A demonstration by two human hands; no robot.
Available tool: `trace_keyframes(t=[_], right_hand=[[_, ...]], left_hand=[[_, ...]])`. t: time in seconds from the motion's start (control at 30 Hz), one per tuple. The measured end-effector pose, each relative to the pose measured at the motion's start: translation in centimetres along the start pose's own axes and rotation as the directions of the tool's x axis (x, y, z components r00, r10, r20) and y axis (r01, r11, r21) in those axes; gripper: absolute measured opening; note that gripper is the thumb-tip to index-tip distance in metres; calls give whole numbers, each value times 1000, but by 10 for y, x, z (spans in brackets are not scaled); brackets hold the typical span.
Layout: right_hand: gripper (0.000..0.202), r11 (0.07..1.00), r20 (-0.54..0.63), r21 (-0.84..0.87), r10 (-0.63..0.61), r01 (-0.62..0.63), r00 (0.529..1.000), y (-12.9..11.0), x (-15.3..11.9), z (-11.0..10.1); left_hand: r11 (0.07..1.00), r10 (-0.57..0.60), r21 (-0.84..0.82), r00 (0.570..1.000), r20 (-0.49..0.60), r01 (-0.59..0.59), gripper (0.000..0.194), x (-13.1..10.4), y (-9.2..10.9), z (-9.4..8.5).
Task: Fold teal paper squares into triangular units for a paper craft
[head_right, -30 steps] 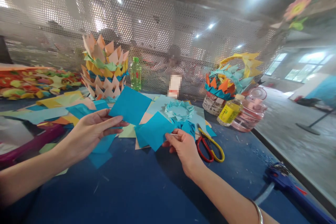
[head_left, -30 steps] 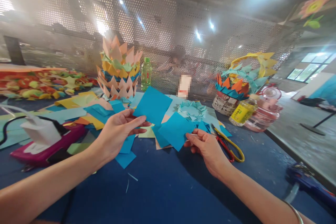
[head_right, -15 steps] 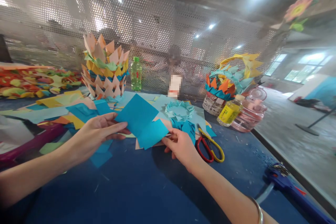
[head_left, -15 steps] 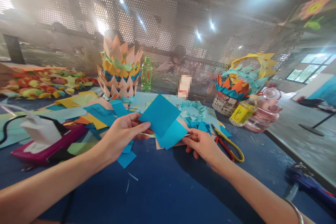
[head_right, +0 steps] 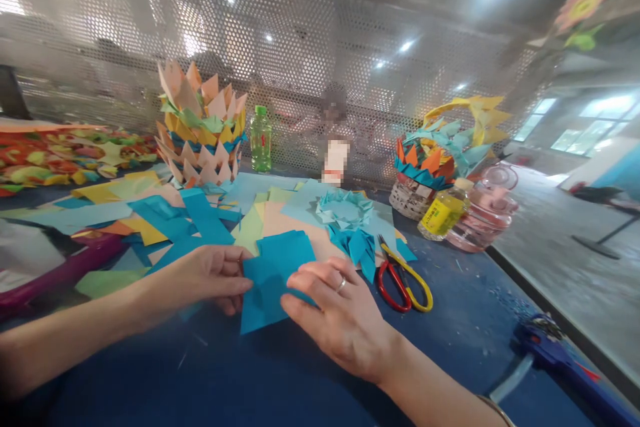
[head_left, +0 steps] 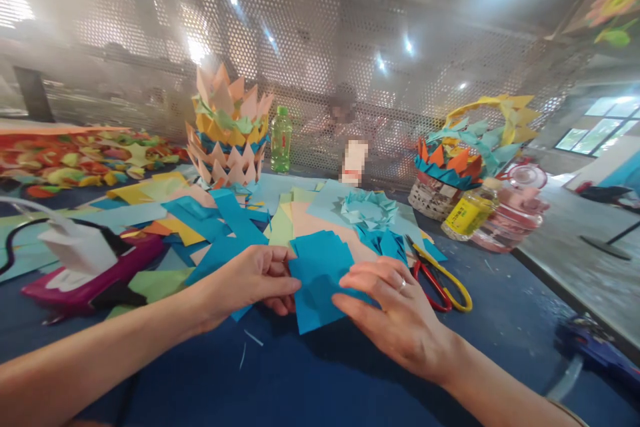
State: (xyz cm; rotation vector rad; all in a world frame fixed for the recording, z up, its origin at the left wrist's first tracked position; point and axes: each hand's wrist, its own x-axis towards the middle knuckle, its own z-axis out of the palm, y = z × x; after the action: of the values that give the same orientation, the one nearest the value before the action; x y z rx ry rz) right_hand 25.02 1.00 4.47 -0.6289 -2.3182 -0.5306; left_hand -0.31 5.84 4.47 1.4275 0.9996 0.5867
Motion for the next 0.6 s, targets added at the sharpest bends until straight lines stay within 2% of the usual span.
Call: trace_keyframes(t=[0.13, 0.2, 0.27, 0.3, 0.33, 0.37, 0.43, 0.47, 0.5, 0.53, 0.6], right_hand=[[21, 998, 37, 17, -61, 60, 997, -5, -1, 1], [18, 999, 44, 29, -41, 39, 998, -9, -2, 1], [16, 998, 57, 54, 4, -7, 998, -12, -3, 2], [16, 997, 69, 71, 23, -28, 997, -13, -4, 3], [16, 995, 80, 90, 32, -40, 996, -15, -4, 3], [16, 993, 93, 108, 35, -45, 995, -16, -4, 3], [20, 989, 110, 140, 36, -51, 993, -18, -5, 4], [22, 987, 116, 149, 40, -58, 992, -19, -5, 4], [23, 986, 120, 153, 44, -63, 992, -19, -5, 4], [23, 986, 126, 153, 50, -69, 991, -20, -5, 5], [20, 986, 116, 150, 52, -70, 992, -20, -5, 6]], left_hand=[[990, 66, 125, 997, -45, -60, 35, 0, -4, 4], [970, 147, 213, 982, -117, -120, 28, -3, -5, 8], [919, 273, 334, 949, -157, -209, 20, -11, -5, 12], [874, 349, 403, 927, -135, -270, 16, -16, -5, 15], [756, 490, 526, 870, -60, -390, 12, -21, -6, 18], [625, 575, 616, 816, 51, -480, 14, -28, -6, 21], [426, 687, 698, 708, 164, -575, 30, -40, -7, 28], [337, 734, 724, 650, 199, -602, 31, -45, -6, 32], [258, 752, 750, 614, 240, -609, 29, -49, -5, 36], [233, 753, 757, 606, 256, -610, 24, -52, -4, 39], [235, 742, 788, 628, 232, -569, 17, -53, -1, 43]])
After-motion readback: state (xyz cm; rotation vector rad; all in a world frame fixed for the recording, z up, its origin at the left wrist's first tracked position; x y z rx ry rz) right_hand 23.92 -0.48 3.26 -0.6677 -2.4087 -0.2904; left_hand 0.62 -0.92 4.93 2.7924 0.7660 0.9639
